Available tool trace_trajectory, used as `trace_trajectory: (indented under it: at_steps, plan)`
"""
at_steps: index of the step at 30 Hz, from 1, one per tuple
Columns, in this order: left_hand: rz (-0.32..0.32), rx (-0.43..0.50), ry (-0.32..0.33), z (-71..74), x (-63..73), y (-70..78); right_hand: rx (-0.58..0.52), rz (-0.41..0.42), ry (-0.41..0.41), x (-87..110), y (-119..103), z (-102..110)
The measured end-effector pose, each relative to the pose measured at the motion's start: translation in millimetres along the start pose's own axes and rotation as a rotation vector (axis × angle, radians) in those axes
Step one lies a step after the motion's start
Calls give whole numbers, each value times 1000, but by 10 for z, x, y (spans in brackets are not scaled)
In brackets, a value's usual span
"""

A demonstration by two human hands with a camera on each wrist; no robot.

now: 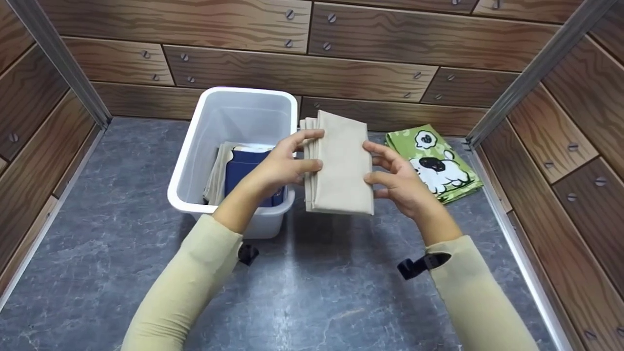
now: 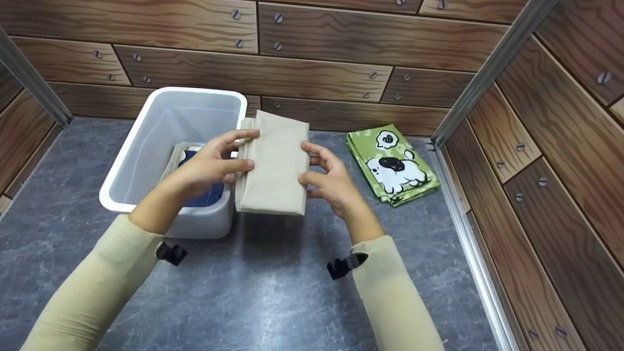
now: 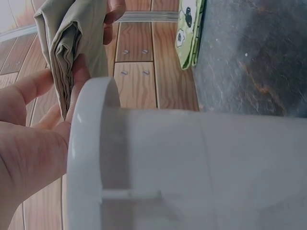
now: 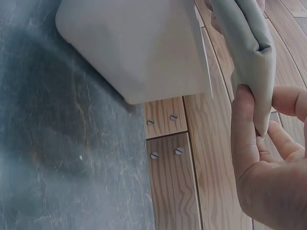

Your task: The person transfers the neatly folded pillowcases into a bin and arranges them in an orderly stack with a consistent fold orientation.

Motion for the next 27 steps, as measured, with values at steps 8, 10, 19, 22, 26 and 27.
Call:
trace_trajectory:
  at_steps: [8,10,19,22,26,27]
  plan:
    - [-5,7,15,189,79,29,9,11,-12,-37,-65,-191]
    - [-10,-1,22,230,89,40,10,17,-16,-40,-86,-232]
    - [-4,-15,25,347,150,64,6,23,-43,-60,-132,-378]
    - [-5,-6,34,391,162,71,3,27,-54,-67,-148,-426]
    - [-15,-16,42,458,180,85,3,24,-66,-78,-160,-494]
    - [-19,-18,42,477,187,87,6,24,-68,-84,-160,-510]
Point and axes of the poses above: each hand's wrist, its own x-axis away from the middle knuckle, its own z-axis out of the back of the hand, y = z × x, the point moved 8 cm from there along -x, towards the middle knuckle, and after that the axes turned 11 degrees about y, right-handed, at the moved point
